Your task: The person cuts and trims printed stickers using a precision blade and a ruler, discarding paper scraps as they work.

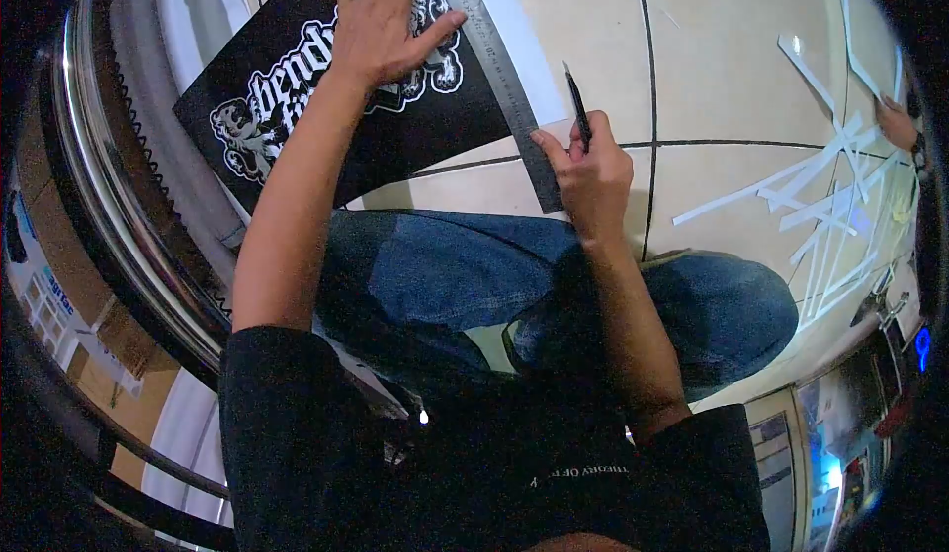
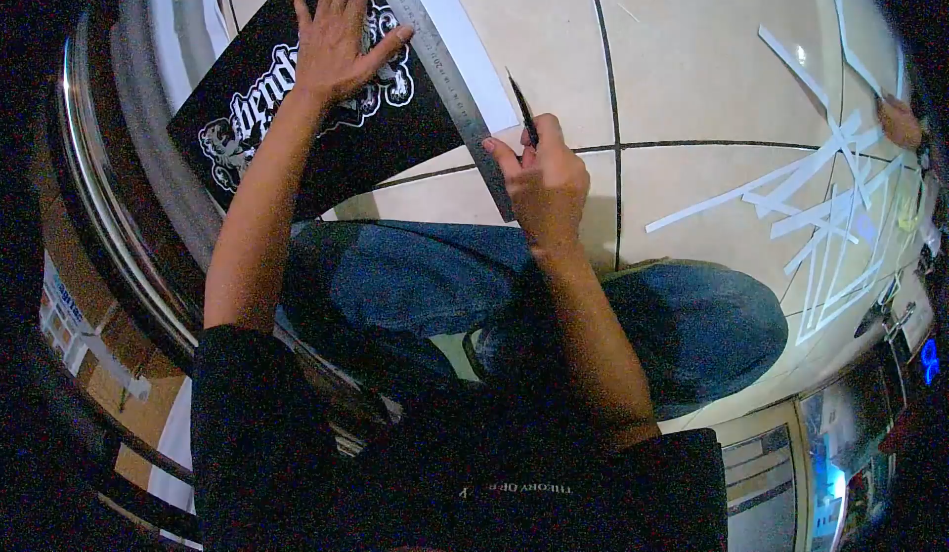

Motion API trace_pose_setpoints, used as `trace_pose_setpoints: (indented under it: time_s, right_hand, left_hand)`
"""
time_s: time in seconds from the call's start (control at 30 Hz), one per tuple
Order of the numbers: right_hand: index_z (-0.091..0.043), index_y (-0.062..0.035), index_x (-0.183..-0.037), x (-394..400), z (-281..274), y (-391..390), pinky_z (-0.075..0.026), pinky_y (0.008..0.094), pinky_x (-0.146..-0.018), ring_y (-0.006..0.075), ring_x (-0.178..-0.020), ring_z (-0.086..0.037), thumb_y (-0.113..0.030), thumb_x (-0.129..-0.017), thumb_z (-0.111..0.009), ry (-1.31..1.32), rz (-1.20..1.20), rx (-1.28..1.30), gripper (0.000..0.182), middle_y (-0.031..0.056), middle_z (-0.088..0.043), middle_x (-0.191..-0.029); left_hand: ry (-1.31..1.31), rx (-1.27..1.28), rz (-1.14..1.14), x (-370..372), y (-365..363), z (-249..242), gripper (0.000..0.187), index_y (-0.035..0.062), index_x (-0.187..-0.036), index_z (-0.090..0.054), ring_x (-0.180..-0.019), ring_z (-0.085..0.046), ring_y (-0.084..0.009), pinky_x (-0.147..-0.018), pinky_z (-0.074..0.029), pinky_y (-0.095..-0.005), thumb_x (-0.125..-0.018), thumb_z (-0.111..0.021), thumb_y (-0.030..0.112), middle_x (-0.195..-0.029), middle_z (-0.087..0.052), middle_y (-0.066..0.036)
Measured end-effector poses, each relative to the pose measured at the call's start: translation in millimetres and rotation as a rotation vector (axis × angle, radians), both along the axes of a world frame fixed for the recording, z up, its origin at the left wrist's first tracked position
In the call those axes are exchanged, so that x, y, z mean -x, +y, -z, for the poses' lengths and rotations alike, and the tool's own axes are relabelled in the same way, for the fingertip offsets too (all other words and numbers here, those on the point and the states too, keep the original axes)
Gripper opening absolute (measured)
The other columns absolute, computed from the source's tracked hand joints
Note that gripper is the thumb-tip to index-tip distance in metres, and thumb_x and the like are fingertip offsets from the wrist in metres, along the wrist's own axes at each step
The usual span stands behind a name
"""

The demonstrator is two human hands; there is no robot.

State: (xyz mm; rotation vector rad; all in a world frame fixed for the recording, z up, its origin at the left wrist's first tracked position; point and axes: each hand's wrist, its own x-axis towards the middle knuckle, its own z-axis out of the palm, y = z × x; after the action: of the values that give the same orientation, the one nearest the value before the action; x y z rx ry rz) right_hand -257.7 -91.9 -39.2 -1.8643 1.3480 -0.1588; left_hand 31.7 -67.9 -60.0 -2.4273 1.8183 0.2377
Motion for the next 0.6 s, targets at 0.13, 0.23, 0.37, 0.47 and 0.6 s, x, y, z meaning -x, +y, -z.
trace_pose_setpoints:
  time_s: [0.13, 0.23, 0.37, 0.47, 0.6]
  right_hand:
    - [-0.054, -0.0074, -0.088, 0.1, 2.0, 0.1, -0.049, 0.0388, -0.053, 0.0280, -0.056, -0.063, -0.037, -0.078, -0.084, 0.012, -0.015, 0.030, 0.043, 0.0088, -0.059, -0.061]
    - [-0.054, -0.0075, -0.088, -0.8, 0.5, -1.2, -0.049, 0.0377, -0.053, 0.0264, -0.056, -0.063, -0.036, -0.079, -0.084, 0.045, -0.007, -0.019, 0.042, 0.0083, -0.059, -0.061]
    - [-0.054, -0.0077, -0.088, -1.4, -1.3, -2.0, -0.049, 0.0370, -0.053, 0.0254, -0.055, -0.063, -0.037, -0.079, -0.083, 0.046, 0.006, -0.057, 0.042, 0.0078, -0.059, -0.061]
    - [-0.054, -0.0078, -0.087, -2.6, -1.5, -2.6, -0.049, 0.0371, -0.053, 0.0250, -0.055, -0.063, -0.038, -0.080, -0.083, 0.040, 0.019, -0.065, 0.043, 0.0073, -0.059, -0.061]
    - [-0.054, -0.0077, -0.086, -2.3, 0.8, -0.6, -0.048, 0.0373, -0.053, 0.0266, -0.054, -0.061, -0.041, -0.080, -0.082, 0.062, 0.037, -0.030, 0.044, 0.0081, -0.058, -0.060]
  left_hand:
    - [-0.001, 0.039, 0.016, -0.2, 1.0, 0.5, 0.108, -0.0022, -0.156, -0.017, -0.152, -0.013, -0.0346, -0.121, 0.001, -0.0602, -0.086, -0.045, 0.075, -0.163, -0.019, -0.020]
    - [-0.006, 0.052, 0.024, -0.6, 1.1, -0.5, 0.107, -0.0022, -0.156, -0.017, -0.152, -0.013, -0.0346, -0.120, 0.000, -0.0608, -0.086, -0.045, 0.074, -0.163, -0.019, -0.021]
    - [-0.006, 0.064, 0.028, -0.5, 0.9, -0.3, 0.106, -0.0025, -0.156, -0.017, -0.152, -0.014, -0.0345, -0.120, -0.001, -0.0620, -0.087, -0.044, 0.073, -0.163, -0.019, -0.021]
    - [-0.002, 0.072, 0.028, 0.2, 1.0, -1.2, 0.105, -0.0028, -0.155, -0.018, -0.152, -0.015, -0.0346, -0.119, -0.001, -0.0628, -0.088, -0.044, 0.073, -0.162, -0.020, -0.021]
    - [-0.018, 0.080, 0.034, 0.2, 2.4, 0.4, 0.106, -0.0038, -0.155, -0.019, -0.152, -0.015, -0.0348, -0.119, -0.001, -0.0625, -0.088, -0.044, 0.074, -0.162, -0.020, -0.022]
